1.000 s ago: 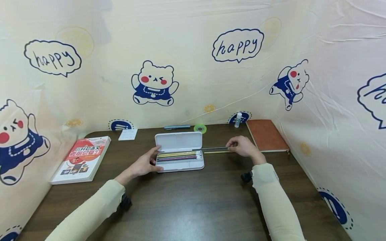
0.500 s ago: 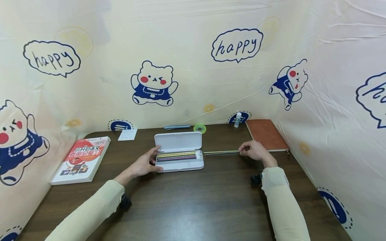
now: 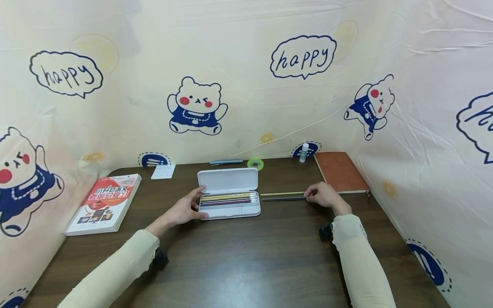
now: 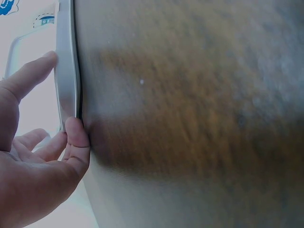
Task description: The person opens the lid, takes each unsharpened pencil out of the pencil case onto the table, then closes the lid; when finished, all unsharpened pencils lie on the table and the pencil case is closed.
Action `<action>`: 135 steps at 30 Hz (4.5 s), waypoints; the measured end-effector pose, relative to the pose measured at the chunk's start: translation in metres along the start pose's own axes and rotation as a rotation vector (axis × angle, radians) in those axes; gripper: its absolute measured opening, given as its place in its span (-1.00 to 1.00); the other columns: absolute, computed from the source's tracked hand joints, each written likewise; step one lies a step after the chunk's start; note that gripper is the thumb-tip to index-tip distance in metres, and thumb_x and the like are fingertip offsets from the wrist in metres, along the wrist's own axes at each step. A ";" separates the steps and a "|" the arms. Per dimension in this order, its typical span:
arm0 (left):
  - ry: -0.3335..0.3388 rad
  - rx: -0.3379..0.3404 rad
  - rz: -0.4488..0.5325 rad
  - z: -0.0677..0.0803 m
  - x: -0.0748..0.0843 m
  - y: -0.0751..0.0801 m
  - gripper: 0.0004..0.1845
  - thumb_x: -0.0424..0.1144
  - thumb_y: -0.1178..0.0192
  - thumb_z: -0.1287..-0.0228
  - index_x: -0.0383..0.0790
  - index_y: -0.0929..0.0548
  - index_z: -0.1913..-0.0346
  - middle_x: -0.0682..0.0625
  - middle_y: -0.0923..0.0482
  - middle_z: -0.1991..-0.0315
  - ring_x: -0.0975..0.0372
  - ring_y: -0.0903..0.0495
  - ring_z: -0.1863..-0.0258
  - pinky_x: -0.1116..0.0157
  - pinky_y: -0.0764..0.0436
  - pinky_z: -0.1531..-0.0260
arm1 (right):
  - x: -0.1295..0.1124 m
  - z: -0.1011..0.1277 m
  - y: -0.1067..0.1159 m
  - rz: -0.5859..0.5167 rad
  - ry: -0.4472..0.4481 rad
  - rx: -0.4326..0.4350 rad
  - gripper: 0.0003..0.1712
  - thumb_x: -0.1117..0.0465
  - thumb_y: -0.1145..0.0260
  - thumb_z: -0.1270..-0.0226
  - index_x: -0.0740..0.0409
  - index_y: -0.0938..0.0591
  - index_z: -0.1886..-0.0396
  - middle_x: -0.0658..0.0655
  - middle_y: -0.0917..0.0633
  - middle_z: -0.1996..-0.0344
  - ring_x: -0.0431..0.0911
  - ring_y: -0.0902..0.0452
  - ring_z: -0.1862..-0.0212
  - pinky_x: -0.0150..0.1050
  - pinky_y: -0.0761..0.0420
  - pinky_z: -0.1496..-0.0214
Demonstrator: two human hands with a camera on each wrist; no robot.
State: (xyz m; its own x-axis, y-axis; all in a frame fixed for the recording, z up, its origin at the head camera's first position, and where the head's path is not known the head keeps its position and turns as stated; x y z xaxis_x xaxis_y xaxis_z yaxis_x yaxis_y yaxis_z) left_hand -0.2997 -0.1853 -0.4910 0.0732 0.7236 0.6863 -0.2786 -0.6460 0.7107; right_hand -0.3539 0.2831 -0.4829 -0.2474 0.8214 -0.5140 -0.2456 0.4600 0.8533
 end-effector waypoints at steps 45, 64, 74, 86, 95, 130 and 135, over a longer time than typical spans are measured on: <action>0.007 -0.006 0.003 0.001 0.001 0.002 0.09 -0.09 -0.51 -0.11 0.01 -0.03 -0.60 -0.14 -0.42 -0.38 0.14 -0.48 0.12 0.23 -0.47 0.09 | -0.152 -0.044 -0.060 -0.031 0.245 -0.071 -0.80 0.21 -0.37 -0.34 0.08 -0.75 0.07 0.05 -0.78 0.13 -0.11 -0.52 0.24 -0.21 -0.55 0.12; 0.004 -0.003 0.018 0.001 0.000 0.001 0.09 -0.09 -0.51 -0.10 0.00 -0.03 -0.60 -0.17 -0.42 -0.38 0.12 -0.48 0.10 0.25 -0.46 0.11 | -0.159 -0.054 -0.078 0.095 0.305 -0.075 -0.77 0.21 -0.39 -0.31 0.08 -0.75 0.06 0.03 -0.75 0.13 -0.07 -0.56 0.09 -0.04 -0.54 -0.13; 0.009 0.002 0.020 0.001 0.000 0.001 0.10 -0.09 -0.52 -0.08 0.02 -0.04 -0.59 -0.15 -0.42 -0.38 0.11 -0.47 0.11 0.25 -0.45 0.11 | -0.164 -0.056 -0.084 0.126 0.291 -0.111 -0.76 0.22 -0.37 -0.33 0.08 -0.75 0.03 0.03 -0.75 0.14 -0.11 -0.54 0.10 -0.08 -0.52 -0.14; 0.008 -0.003 0.025 0.000 0.000 0.000 0.10 -0.07 -0.52 -0.08 0.00 -0.04 -0.59 -0.16 -0.42 -0.38 0.13 -0.47 0.11 0.26 -0.44 0.12 | -0.173 -0.050 -0.085 0.127 0.346 -0.091 -0.90 0.29 -0.37 -0.30 0.04 -0.75 0.23 -0.03 -0.72 0.33 -0.14 -0.53 0.24 -0.17 -0.51 0.03; 0.010 -0.003 0.019 0.000 -0.001 0.001 0.10 -0.06 -0.52 -0.08 0.02 -0.04 -0.60 -0.16 -0.41 -0.39 0.14 -0.48 0.11 0.27 -0.45 0.13 | -0.175 -0.051 -0.084 0.107 0.320 -0.108 -0.92 0.27 -0.40 -0.30 0.03 -0.76 0.25 -0.07 -0.70 0.39 -0.21 -0.48 0.31 -0.24 -0.50 0.12; -0.001 0.004 0.005 0.000 0.000 0.002 0.09 -0.08 -0.52 -0.09 0.00 -0.05 -0.59 -0.16 -0.42 -0.38 0.15 -0.48 0.12 0.26 -0.46 0.14 | -0.062 -0.017 -0.010 -0.056 0.183 0.013 -0.90 0.24 -0.38 -0.32 0.08 -0.76 0.21 -0.03 -0.75 0.35 -0.17 -0.49 0.31 -0.26 -0.48 0.21; -0.011 0.007 -0.004 0.002 0.001 0.002 0.09 -0.09 -0.51 -0.10 -0.03 -0.05 -0.59 -0.18 -0.42 -0.38 0.15 -0.49 0.13 0.26 -0.47 0.14 | -0.037 -0.004 0.001 -0.064 0.129 0.022 -0.90 0.27 -0.36 -0.31 0.12 -0.76 0.21 0.00 -0.75 0.34 -0.14 -0.51 0.29 -0.23 -0.50 0.18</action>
State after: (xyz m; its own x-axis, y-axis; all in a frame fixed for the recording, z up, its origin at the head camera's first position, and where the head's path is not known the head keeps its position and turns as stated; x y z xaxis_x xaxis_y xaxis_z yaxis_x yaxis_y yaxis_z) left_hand -0.2987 -0.1866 -0.4884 0.0851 0.7234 0.6852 -0.2711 -0.6449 0.7145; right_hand -0.3483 0.2513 -0.4634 -0.3509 0.7406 -0.5730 -0.2447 0.5181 0.8196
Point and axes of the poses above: each hand's wrist, its own z-axis away from the middle knuckle, its own y-axis out of the back of the hand, x = y × z, the point moved 5 cm from there along -z, towards the middle knuckle
